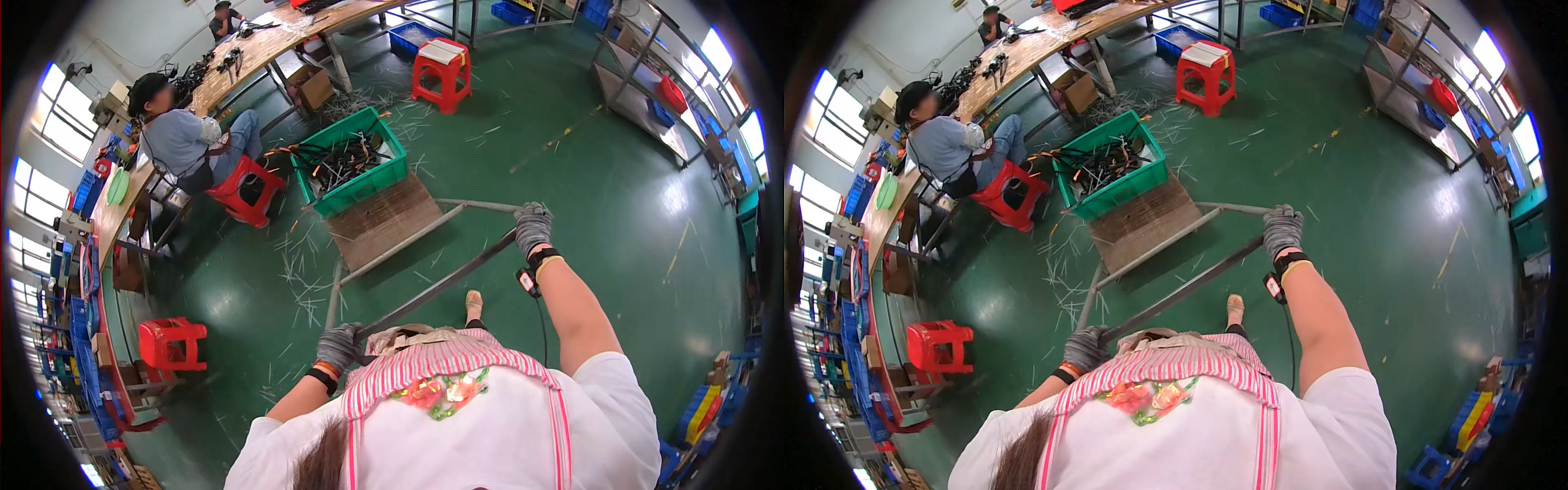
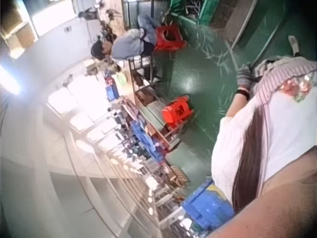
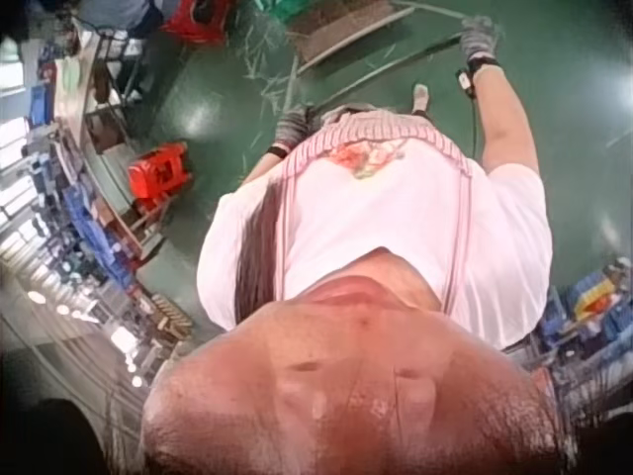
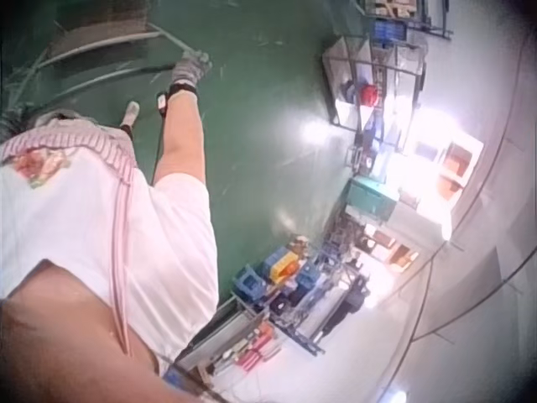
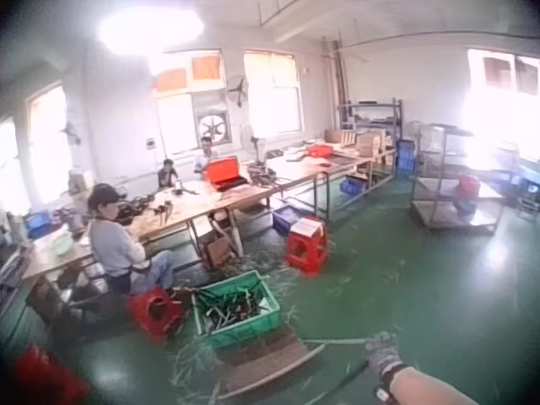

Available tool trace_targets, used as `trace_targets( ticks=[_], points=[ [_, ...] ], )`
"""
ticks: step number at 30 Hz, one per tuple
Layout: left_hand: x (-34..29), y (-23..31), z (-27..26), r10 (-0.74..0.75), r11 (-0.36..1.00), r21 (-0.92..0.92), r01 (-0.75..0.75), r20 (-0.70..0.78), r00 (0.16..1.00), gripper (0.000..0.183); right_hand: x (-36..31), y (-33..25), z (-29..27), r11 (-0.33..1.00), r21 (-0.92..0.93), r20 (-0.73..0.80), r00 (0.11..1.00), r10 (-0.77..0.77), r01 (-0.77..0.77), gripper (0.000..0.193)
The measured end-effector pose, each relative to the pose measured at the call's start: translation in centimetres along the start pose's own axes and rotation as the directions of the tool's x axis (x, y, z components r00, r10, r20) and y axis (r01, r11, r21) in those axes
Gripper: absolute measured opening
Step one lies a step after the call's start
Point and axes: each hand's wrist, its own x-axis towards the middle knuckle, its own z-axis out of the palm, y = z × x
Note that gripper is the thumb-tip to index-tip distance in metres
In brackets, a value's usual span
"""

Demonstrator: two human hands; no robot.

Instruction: Assembling wire harnesses or heavy-duty cables using zip ties and cutting tools at a workstation.

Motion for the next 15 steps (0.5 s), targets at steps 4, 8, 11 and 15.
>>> trace_targets(
  ticks=[4, 8, 11, 15],
  points=[
    [3.8, 3.5, 0.1, 0.026, 0.999, 0.049, -0.023, -0.071, 0.997, 0.028, 5.6, 2.2, -1.5, 0.994, -0.033, 0.008, 0.995, -0.104, 0.104, 0.030],
    [13.2, 5.7, -2.0, -0.027, 0.996, 0.082, 0.042, -0.178, 0.984, 0.026, 16.3, 3.3, -3.8, 0.992, -0.028, -0.079, 0.989, -0.125, 0.123, 0.028],
    [16.1, 7.7, -2.0, -0.075, 0.994, 0.065, 0.090, -0.206, 0.976, 0.027, 21.1, 4.6, -3.3, 0.986, 0.023, -0.098, 0.982, -0.161, 0.164, 0.029],
    [21.8, 9.2, -3.8, -0.058, 0.995, 0.063, 0.078, -0.274, 0.960, 0.027, 28.4, 4.4, -6.3, 0.985, 0.002, -0.066, 0.983, -0.174, 0.174, 0.027]
  ],
)
